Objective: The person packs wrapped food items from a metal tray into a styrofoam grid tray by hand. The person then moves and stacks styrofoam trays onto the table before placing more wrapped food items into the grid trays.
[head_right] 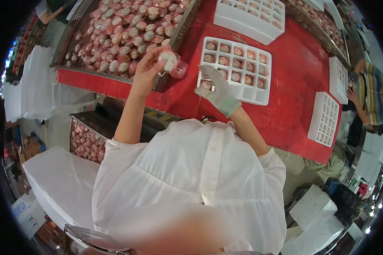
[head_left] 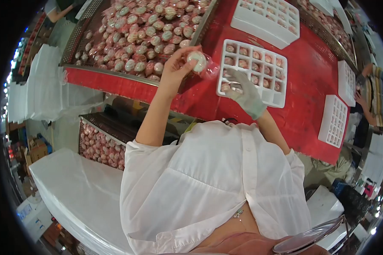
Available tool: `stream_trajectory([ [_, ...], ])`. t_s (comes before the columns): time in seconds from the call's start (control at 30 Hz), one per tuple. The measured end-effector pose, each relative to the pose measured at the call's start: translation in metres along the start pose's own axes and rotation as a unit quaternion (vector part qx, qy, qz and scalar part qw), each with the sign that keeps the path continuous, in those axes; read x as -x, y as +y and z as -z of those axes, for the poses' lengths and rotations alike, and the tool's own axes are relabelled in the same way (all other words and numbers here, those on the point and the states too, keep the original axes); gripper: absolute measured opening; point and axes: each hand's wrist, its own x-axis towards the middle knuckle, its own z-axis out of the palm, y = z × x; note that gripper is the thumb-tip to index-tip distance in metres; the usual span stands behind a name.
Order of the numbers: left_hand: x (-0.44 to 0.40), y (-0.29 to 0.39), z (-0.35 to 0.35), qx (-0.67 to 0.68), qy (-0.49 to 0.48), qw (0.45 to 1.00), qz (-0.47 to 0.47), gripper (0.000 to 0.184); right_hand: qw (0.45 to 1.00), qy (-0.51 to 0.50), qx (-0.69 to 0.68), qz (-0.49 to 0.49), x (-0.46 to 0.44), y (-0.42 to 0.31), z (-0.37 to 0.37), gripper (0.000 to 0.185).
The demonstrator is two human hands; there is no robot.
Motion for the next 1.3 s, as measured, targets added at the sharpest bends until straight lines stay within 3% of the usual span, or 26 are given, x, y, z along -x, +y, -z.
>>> stream_trajectory([
  [0.07,0.011,0.011,-0.024,-0.156,-0.023,0.987,-0.017,0.045,0.982,-0.017,-0.190,0.001,-0.001,-0.021,0.001,0.057],
  [0.13,0.019,0.022,-0.047,-0.294,-0.082,0.951,-0.056,0.053,0.980,-0.062,-0.177,-0.069,-0.006,-0.030,0.012,0.057],
  [0.17,0.020,0.020,-0.053,-0.335,-0.136,0.929,-0.081,0.055,0.996,-0.089,0.003,-0.029,-0.008,-0.041,0.021,0.057],
  [0.2,0.021,0.019,-0.059,-0.375,-0.188,0.902,-0.107,0.056,0.995,-0.087,0.021,-0.048,-0.004,-0.040,0.024,0.056],
  [0.23,0.023,0.014,-0.068,-0.380,-0.176,0.900,-0.123,0.057,0.993,-0.086,0.039,-0.066,0.000,-0.040,0.026,0.056],
  [0.27,0.024,0.013,-0.076,-0.378,-0.181,0.900,-0.123,0.057,0.995,-0.073,-0.003,-0.070,0.003,-0.044,0.031,0.052],
  [0.33,0.026,0.011,-0.091,-0.344,-0.048,0.924,-0.158,0.052,0.973,0.017,-0.197,-0.121,0.015,-0.038,0.034,0.045],
  [0.4,0.029,-0.015,-0.092,-0.280,-0.016,0.952,-0.122,0.043,0.967,0.064,-0.228,-0.091,0.028,-0.042,0.036,0.044],
  [0.47,0.032,-0.034,-0.089,-0.007,-0.093,0.991,0.097,0.035,0.951,0.128,-0.271,-0.077,0.038,-0.045,0.036,0.046],
  [0.5,0.036,-0.028,-0.096,-0.006,-0.096,0.990,0.101,0.024,0.945,0.145,-0.283,-0.082,0.043,-0.040,0.033,0.047],
  [0.53,0.036,-0.027,-0.102,-0.005,-0.100,0.990,0.103,0.024,0.944,0.150,-0.283,-0.084,0.047,-0.038,0.036,0.047],
  [0.6,0.035,-0.027,-0.110,0.004,-0.068,0.997,0.031,0.011,0.966,0.122,-0.205,-0.097,0.052,-0.039,0.045,0.046],
  [0.7,0.031,-0.031,-0.115,-0.047,-0.072,0.996,0.016,0.012,0.975,0.128,-0.129,-0.130,0.063,-0.037,0.044,0.046],
  [0.87,0.032,-0.030,-0.127,-0.164,-0.083,0.982,-0.051,0.014,0.958,0.161,-0.195,-0.134,0.072,-0.024,0.031,0.050],
  [0.97,0.031,-0.033,-0.126,-0.063,-0.078,0.995,-0.001,0.013,0.974,0.173,-0.094,-0.115,0.077,-0.017,0.026,0.058],
  [1.0,0.027,-0.031,-0.121,-0.031,-0.117,0.992,0.034,0.012,0.973,0.175,-0.095,-0.116,0.077,-0.020,0.031,0.058],
  [1.07,0.025,-0.022,-0.118,0.078,-0.160,0.974,0.140,0.013,0.982,0.163,0.073,-0.057,0.075,-0.035,0.042,0.061],
  [1.17,0.027,-0.021,-0.125,0.077,-0.139,0.965,0.210,0.020,0.975,0.159,0.156,0.003,0.076,-0.038,0.050,0.062],
  [1.3,0.024,-0.021,-0.117,0.080,-0.209,0.950,0.219,0.029,0.980,0.169,0.093,-0.054,0.078,-0.043,0.051,0.057],
])
